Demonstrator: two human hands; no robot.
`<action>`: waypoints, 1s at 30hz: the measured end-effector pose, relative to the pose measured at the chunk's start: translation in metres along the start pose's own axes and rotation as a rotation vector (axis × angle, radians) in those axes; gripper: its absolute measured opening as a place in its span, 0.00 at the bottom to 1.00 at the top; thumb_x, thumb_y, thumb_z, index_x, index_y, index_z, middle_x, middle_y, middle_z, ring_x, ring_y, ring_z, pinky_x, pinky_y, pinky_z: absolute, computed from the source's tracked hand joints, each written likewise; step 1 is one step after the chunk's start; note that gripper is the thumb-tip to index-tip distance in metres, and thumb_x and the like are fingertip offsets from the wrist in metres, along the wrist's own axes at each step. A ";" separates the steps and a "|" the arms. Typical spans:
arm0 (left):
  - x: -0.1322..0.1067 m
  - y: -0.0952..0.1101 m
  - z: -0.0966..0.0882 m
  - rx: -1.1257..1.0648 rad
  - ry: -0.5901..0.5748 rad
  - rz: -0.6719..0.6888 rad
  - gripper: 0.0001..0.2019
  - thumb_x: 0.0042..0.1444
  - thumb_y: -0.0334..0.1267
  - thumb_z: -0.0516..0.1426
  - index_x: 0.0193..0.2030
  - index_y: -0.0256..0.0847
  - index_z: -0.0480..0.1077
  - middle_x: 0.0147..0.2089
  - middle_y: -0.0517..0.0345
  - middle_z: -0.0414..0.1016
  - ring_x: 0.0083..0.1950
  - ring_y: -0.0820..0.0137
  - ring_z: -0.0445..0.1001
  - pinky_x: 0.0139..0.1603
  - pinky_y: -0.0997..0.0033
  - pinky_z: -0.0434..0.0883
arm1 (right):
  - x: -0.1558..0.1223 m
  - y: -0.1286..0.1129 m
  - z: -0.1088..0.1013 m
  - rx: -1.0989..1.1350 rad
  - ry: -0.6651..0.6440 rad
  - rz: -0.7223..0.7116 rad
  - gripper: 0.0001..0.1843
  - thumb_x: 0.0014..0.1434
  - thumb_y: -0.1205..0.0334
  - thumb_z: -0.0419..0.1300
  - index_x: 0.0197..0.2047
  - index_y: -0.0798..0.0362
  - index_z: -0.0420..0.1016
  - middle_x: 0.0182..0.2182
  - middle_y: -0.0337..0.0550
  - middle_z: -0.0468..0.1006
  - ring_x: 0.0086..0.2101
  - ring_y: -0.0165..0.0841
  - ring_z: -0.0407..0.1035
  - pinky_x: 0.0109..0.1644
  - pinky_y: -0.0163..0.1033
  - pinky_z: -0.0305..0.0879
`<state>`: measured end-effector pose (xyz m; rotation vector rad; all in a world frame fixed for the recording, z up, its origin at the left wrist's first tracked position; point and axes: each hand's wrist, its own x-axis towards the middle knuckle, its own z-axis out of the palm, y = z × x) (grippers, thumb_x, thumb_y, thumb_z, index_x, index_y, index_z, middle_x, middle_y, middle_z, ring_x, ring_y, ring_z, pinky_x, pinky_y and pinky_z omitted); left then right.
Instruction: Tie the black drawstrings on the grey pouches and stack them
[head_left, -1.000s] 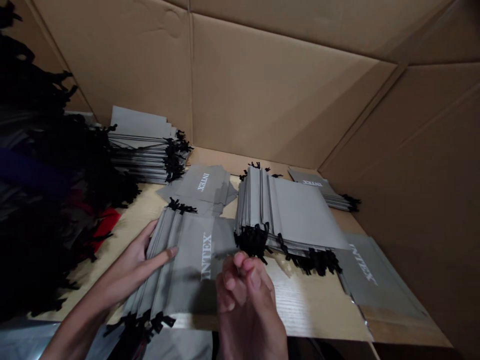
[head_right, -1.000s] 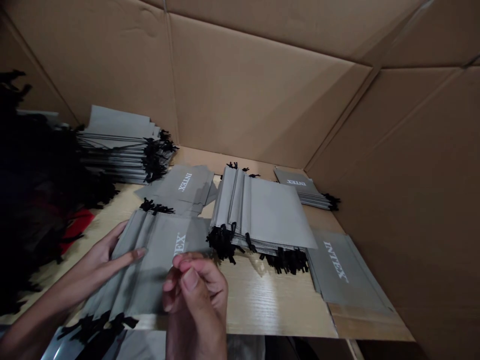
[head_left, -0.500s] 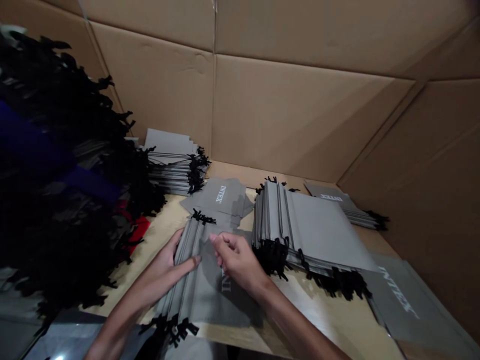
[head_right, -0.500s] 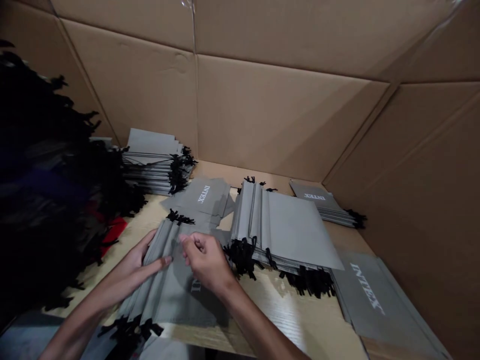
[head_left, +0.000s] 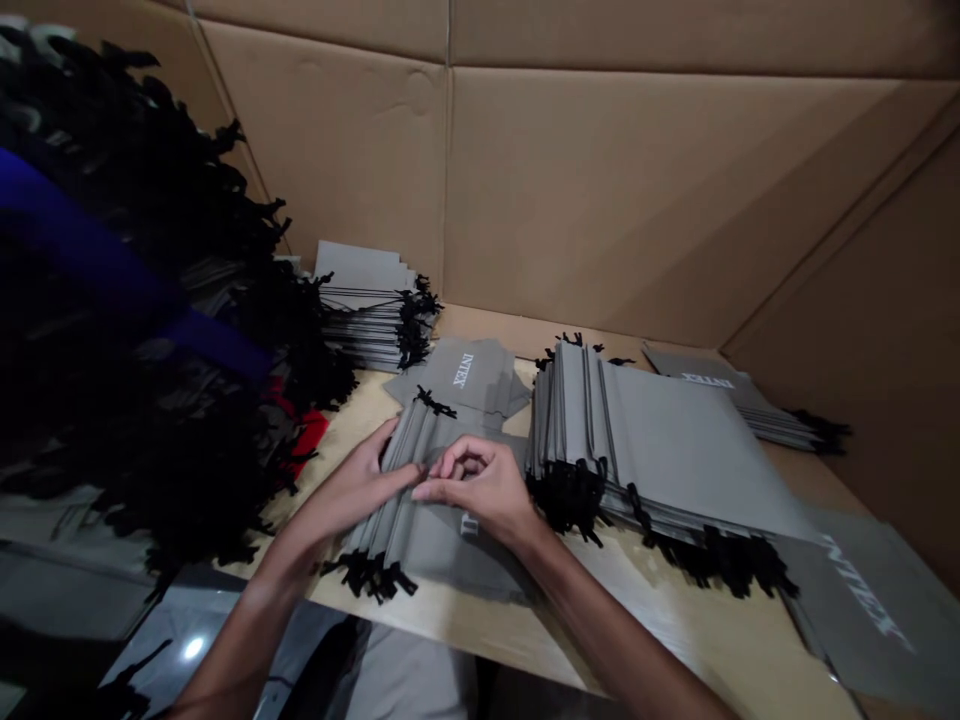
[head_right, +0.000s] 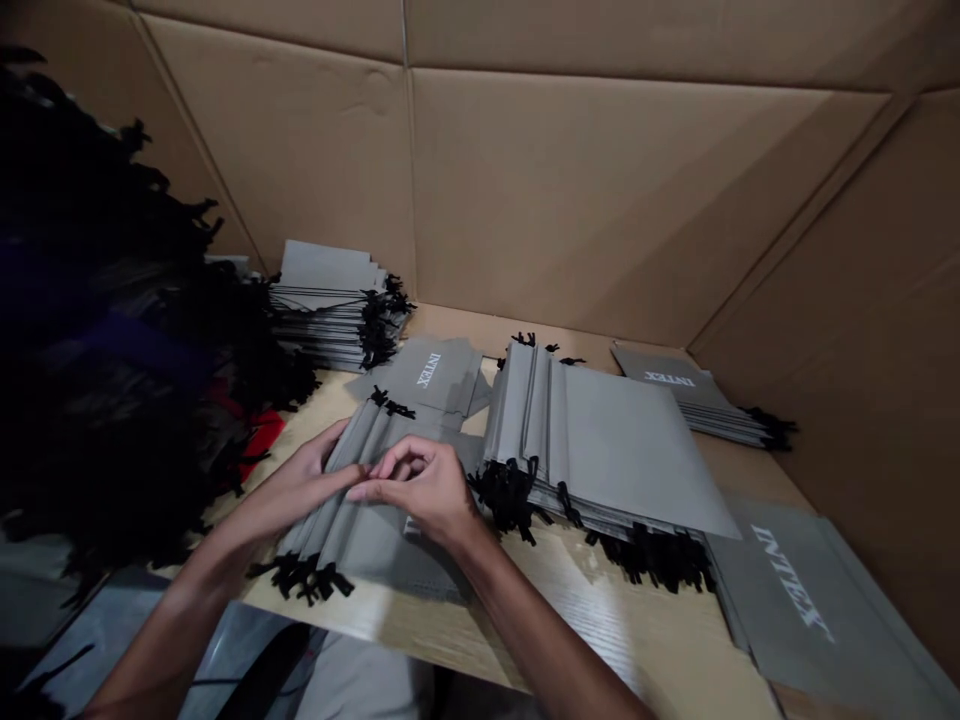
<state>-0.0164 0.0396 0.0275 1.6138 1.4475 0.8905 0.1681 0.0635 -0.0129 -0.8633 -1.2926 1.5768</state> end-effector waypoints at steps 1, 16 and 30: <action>0.003 0.003 -0.001 0.030 0.003 0.004 0.23 0.60 0.40 0.61 0.62 0.39 0.76 0.61 0.50 0.86 0.61 0.53 0.83 0.65 0.57 0.78 | 0.002 0.000 0.000 0.000 0.007 0.001 0.31 0.33 0.42 0.86 0.25 0.52 0.75 0.27 0.41 0.80 0.28 0.30 0.70 0.32 0.35 0.68; -0.080 0.011 -0.013 0.491 0.198 0.089 0.17 0.69 0.55 0.60 0.55 0.50 0.80 0.46 0.55 0.85 0.46 0.58 0.84 0.49 0.65 0.79 | 0.003 -0.005 -0.005 -0.058 -0.072 -0.062 0.28 0.53 0.36 0.76 0.36 0.55 0.85 0.19 0.37 0.75 0.20 0.29 0.67 0.23 0.32 0.56; -0.114 -0.017 0.008 0.613 0.182 0.091 0.11 0.69 0.53 0.60 0.42 0.52 0.80 0.43 0.55 0.84 0.46 0.54 0.85 0.49 0.59 0.81 | -0.101 -0.009 -0.009 -0.940 0.185 -0.457 0.14 0.74 0.68 0.58 0.59 0.47 0.77 0.50 0.49 0.82 0.50 0.45 0.75 0.54 0.49 0.72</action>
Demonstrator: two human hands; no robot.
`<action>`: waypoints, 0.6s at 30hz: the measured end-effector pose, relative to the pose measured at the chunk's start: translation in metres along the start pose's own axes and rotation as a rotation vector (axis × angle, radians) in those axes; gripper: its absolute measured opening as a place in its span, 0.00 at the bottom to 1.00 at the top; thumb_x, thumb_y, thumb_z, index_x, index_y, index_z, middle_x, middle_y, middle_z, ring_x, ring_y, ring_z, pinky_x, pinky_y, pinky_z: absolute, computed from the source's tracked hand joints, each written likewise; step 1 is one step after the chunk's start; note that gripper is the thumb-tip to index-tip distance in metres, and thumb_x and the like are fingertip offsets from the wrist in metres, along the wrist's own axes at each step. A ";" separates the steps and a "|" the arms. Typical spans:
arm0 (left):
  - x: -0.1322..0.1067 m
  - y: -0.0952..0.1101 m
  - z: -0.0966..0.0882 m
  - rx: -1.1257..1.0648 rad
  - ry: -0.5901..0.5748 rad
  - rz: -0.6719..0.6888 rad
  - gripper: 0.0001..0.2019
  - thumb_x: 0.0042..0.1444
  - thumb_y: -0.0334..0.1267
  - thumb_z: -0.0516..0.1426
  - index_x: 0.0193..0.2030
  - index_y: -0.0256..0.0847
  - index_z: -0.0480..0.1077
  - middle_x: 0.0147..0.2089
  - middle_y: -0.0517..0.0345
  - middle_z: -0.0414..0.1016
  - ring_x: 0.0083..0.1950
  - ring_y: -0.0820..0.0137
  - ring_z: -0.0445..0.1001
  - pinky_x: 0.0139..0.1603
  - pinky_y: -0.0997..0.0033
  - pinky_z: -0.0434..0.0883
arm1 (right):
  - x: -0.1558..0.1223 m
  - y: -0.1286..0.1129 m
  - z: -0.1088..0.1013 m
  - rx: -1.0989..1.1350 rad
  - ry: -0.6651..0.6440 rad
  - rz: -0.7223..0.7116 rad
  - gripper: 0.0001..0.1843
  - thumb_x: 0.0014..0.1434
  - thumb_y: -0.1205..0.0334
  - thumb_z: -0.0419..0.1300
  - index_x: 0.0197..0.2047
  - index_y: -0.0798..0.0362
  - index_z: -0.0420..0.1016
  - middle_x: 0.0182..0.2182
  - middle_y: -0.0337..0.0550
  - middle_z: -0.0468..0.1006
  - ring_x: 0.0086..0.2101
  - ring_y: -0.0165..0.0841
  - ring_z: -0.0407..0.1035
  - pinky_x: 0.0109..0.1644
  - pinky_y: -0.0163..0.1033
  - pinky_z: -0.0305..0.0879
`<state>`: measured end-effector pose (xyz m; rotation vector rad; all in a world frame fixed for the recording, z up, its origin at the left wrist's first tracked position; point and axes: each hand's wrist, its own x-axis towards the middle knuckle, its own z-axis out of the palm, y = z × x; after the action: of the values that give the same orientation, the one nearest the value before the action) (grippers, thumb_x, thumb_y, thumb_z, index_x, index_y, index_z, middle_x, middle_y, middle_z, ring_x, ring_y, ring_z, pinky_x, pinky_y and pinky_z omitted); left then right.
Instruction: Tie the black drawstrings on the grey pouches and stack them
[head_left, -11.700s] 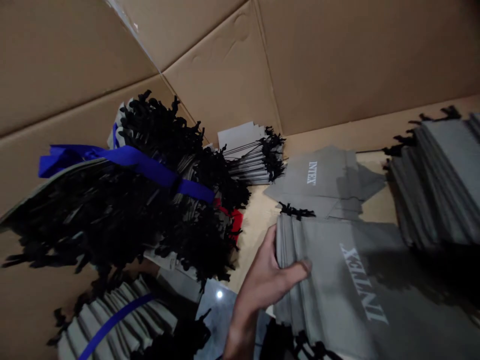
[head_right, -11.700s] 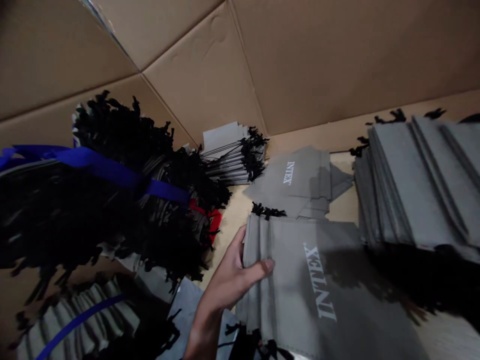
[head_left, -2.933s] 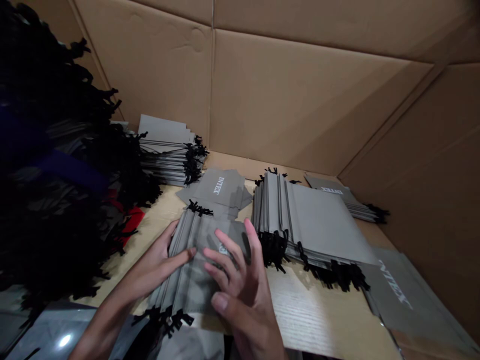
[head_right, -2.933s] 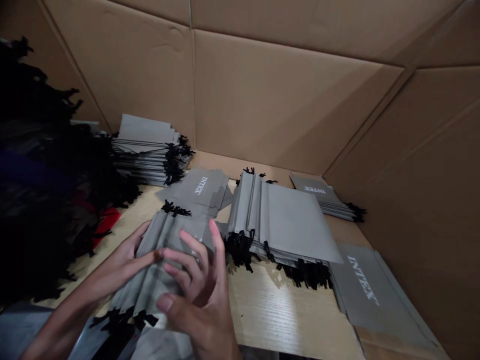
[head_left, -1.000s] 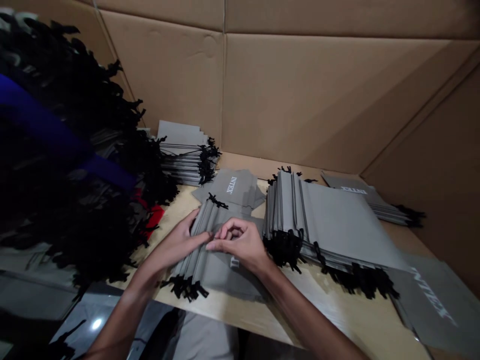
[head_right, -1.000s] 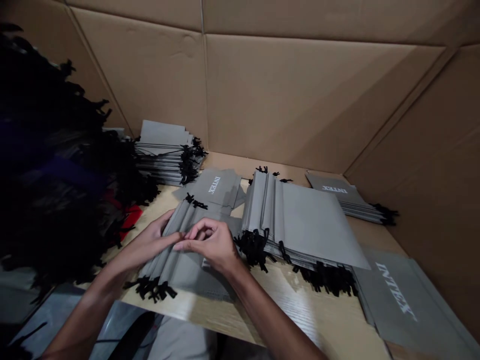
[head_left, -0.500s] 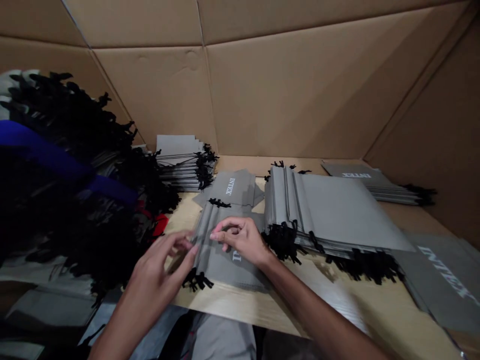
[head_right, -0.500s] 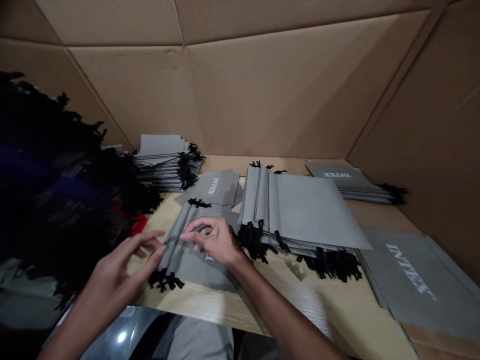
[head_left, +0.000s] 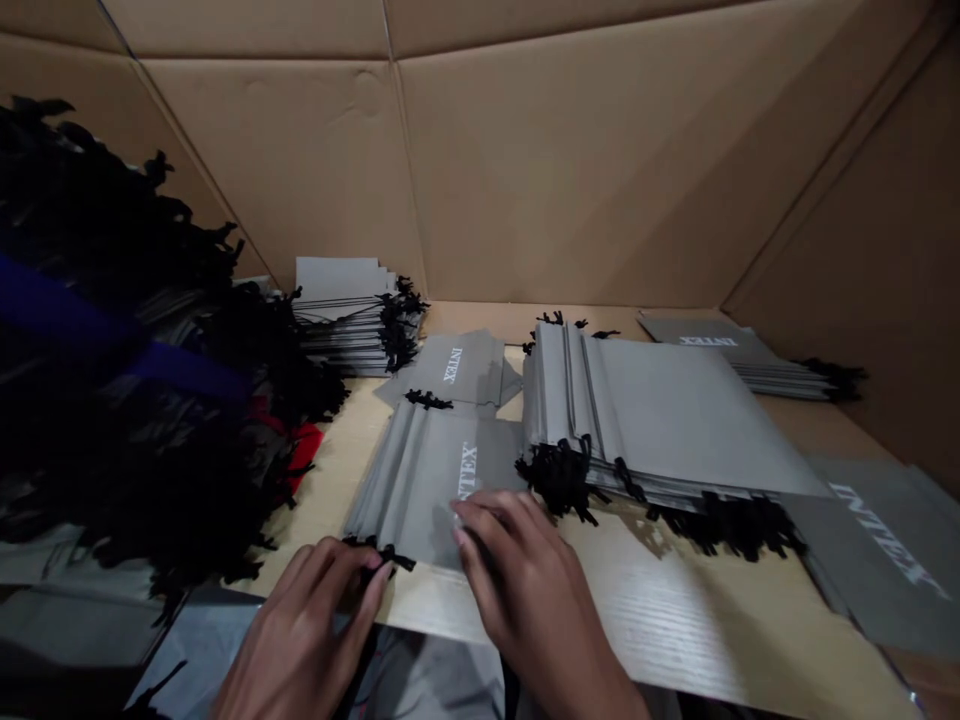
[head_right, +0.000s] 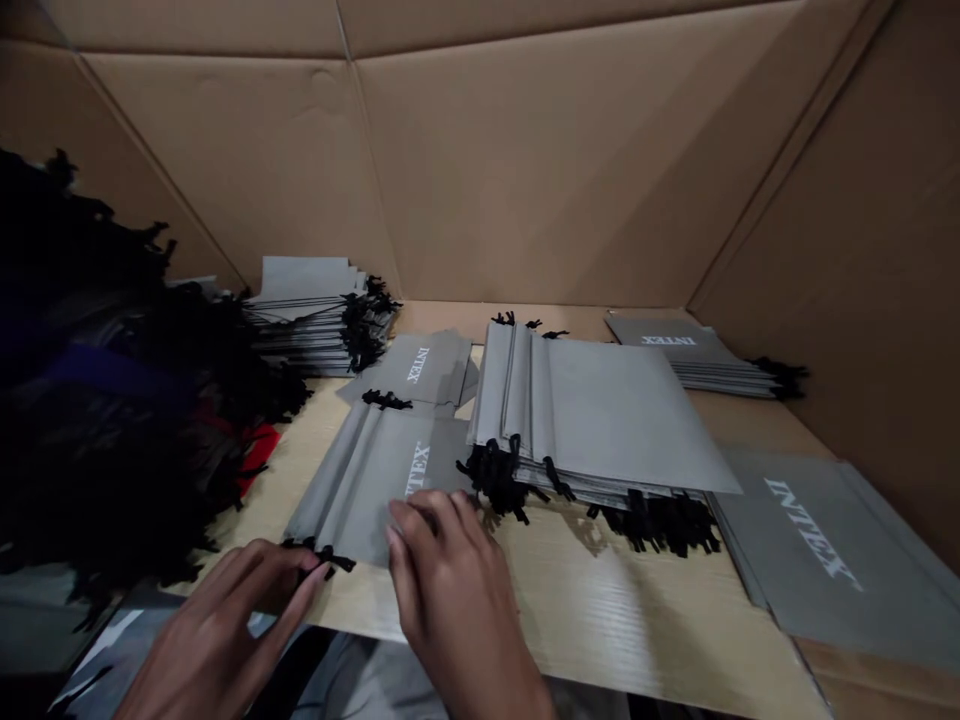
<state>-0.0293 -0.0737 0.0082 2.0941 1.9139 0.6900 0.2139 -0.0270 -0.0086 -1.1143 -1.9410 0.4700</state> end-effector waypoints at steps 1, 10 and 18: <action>0.000 0.003 -0.002 -0.022 -0.027 -0.031 0.13 0.70 0.54 0.59 0.43 0.52 0.80 0.43 0.55 0.84 0.46 0.54 0.85 0.48 0.60 0.81 | -0.007 0.002 0.003 -0.036 -0.008 -0.007 0.16 0.73 0.69 0.59 0.61 0.48 0.77 0.51 0.50 0.82 0.50 0.47 0.75 0.54 0.51 0.73; -0.008 0.023 -0.004 -0.374 -0.163 -0.430 0.22 0.61 0.66 0.62 0.44 0.51 0.81 0.40 0.58 0.86 0.40 0.59 0.86 0.36 0.74 0.82 | -0.016 0.009 0.006 -0.110 -0.123 -0.005 0.08 0.75 0.68 0.59 0.52 0.52 0.78 0.50 0.52 0.81 0.50 0.48 0.73 0.55 0.57 0.74; -0.005 0.028 -0.007 -0.493 -0.181 -0.580 0.29 0.54 0.71 0.64 0.40 0.46 0.82 0.34 0.55 0.86 0.38 0.56 0.86 0.37 0.67 0.84 | -0.025 -0.011 -0.002 0.115 -0.013 -0.045 0.09 0.75 0.72 0.55 0.48 0.49 0.71 0.40 0.46 0.79 0.40 0.40 0.70 0.46 0.47 0.69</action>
<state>-0.0084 -0.0827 0.0260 1.1882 1.8679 0.7081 0.2166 -0.0541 -0.0121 -0.9951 -1.9208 0.5582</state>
